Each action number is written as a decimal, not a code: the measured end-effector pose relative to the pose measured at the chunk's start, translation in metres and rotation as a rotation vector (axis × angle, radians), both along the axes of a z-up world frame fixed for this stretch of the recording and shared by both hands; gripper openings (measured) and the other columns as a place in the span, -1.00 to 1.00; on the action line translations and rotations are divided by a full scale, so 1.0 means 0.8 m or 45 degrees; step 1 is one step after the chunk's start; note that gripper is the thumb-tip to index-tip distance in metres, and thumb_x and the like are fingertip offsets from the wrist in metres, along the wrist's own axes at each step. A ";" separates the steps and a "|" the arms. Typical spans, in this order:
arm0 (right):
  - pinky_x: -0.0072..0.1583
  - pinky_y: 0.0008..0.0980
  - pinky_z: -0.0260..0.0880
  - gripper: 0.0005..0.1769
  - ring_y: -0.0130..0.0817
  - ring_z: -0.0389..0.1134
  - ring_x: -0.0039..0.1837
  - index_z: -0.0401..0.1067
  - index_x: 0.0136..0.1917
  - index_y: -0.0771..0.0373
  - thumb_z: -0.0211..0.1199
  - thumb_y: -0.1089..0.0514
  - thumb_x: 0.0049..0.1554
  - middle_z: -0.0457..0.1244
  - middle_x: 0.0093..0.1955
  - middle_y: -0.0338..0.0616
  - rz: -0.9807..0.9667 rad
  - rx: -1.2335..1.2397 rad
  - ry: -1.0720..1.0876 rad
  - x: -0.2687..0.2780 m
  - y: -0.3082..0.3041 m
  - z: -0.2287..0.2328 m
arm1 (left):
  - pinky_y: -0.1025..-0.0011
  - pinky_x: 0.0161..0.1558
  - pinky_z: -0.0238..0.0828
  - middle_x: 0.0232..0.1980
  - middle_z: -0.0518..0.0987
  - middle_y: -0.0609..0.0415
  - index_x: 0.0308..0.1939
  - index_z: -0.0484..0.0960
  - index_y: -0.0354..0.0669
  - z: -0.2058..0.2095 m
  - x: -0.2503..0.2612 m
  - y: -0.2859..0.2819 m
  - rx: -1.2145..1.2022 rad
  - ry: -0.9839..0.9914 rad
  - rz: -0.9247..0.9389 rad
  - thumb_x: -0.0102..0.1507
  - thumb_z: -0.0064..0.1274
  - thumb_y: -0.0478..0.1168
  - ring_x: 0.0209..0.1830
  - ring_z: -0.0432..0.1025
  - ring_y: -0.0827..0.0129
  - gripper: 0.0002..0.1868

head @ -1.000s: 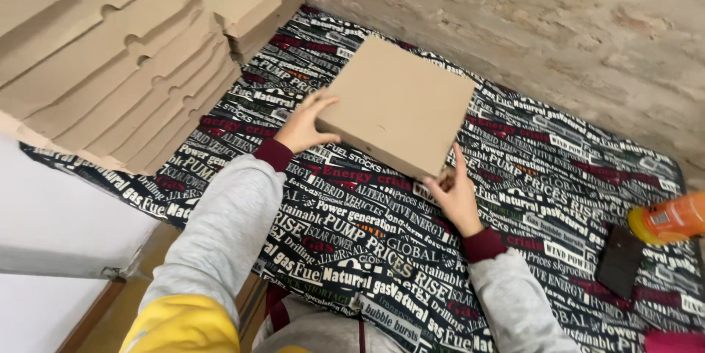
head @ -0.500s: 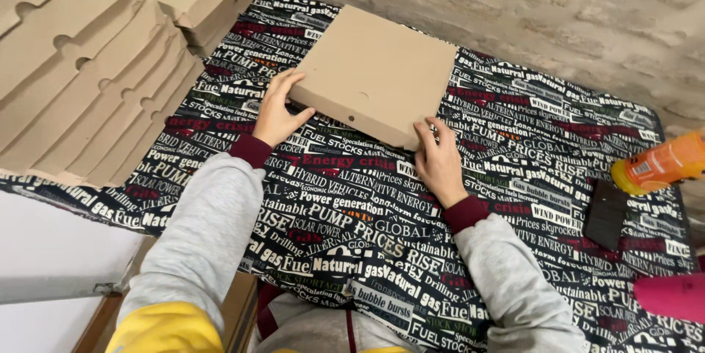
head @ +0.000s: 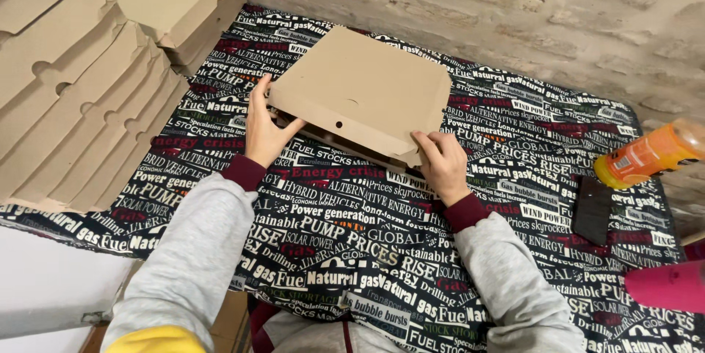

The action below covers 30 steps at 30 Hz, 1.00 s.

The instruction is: The person folds cardboard pizza boxes by hand one at a time, tucking in the sides and front flaps to assemble them, and then places each assembled box into a stack.

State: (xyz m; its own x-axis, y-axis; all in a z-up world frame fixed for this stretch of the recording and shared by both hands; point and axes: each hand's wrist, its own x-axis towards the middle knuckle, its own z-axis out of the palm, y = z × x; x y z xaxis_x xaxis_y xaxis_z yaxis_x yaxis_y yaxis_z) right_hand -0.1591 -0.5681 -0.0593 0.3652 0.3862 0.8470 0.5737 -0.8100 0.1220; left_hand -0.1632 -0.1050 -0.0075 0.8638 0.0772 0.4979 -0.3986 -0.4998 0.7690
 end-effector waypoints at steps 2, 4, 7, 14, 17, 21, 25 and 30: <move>0.07 -0.28 0.63 -0.55 -0.28 0.47 0.00 0.80 0.47 -0.07 0.33 0.33 0.49 0.38 0.14 -0.34 -0.029 -0.017 -0.023 0.009 -0.002 0.005 | -0.28 0.48 0.68 0.75 0.32 -0.32 0.94 0.07 -0.17 -0.009 0.004 -0.009 -0.029 0.008 0.029 0.40 0.62 -0.20 0.69 0.44 -0.51 0.22; 0.01 -0.34 0.66 -0.61 -0.38 0.52 -0.02 0.78 0.47 -0.12 0.40 0.24 0.50 0.36 0.13 -0.42 -0.082 0.025 -0.020 0.014 -0.004 0.007 | 0.04 0.24 0.80 0.45 0.31 -0.04 0.48 0.33 -0.07 -0.046 0.018 -0.019 -0.139 -0.056 0.336 0.08 0.76 -0.21 0.32 0.65 -0.15 0.05; 0.06 -0.23 0.65 -0.64 -0.19 0.60 0.08 0.73 0.42 0.04 0.34 0.35 0.48 0.42 0.17 -0.31 -0.151 0.158 0.002 0.037 -0.036 0.014 | 0.03 -0.05 0.61 0.03 0.39 0.11 -0.07 0.43 0.04 -0.064 0.015 -0.024 0.134 -0.274 0.336 0.15 0.84 0.20 -0.06 0.62 -0.03 -0.21; 0.20 -0.01 0.54 -0.79 0.17 0.55 0.09 0.64 0.32 0.25 0.37 0.46 0.52 0.42 0.12 -0.02 -0.128 0.541 -0.055 0.031 -0.092 0.102 | -0.06 0.19 0.72 0.22 0.77 -0.02 0.39 0.77 0.07 -0.095 0.023 -0.066 0.917 -0.461 -0.486 0.45 0.46 0.31 0.28 0.72 -0.06 -0.39; 0.26 0.09 0.48 -0.85 0.22 0.54 0.13 0.65 0.32 0.28 0.40 0.43 0.55 0.44 0.15 0.03 -0.176 0.596 -0.113 0.030 -0.135 0.121 | 0.10 0.20 0.72 0.01 0.74 0.17 0.15 0.80 0.20 -0.097 0.038 -0.049 1.026 -0.375 -0.593 0.60 0.24 0.10 0.18 0.71 0.11 -0.80; 0.32 0.06 0.47 -0.89 0.26 0.53 0.16 0.59 0.31 0.36 0.29 0.39 0.57 0.38 0.15 0.10 -0.192 0.696 -0.181 0.012 -0.151 0.143 | 0.16 0.19 0.75 -0.01 0.83 0.29 0.06 0.92 0.36 -0.083 0.051 -0.003 1.080 -0.097 -0.433 0.56 0.31 0.12 0.21 0.76 0.20 -0.85; 0.31 0.09 0.44 -0.92 0.32 0.51 0.18 0.62 0.31 0.35 0.37 0.31 0.59 0.40 0.15 0.15 -0.171 0.671 -0.162 0.039 -0.131 0.112 | 0.09 0.31 0.70 -0.04 0.86 0.23 -0.01 0.97 0.33 -0.063 0.061 0.047 0.956 0.000 -0.348 0.45 0.48 0.03 0.18 0.76 0.13 -0.94; 0.32 0.08 0.51 -0.67 0.21 0.50 0.20 0.65 0.31 0.21 0.32 0.53 0.42 0.39 0.16 0.01 -0.074 0.611 0.043 0.038 -0.030 0.050 | 0.09 0.33 0.63 -0.01 0.88 0.33 0.02 0.96 0.46 -0.066 0.058 0.035 0.912 0.023 -0.309 0.48 0.43 0.08 0.20 0.76 0.20 -0.93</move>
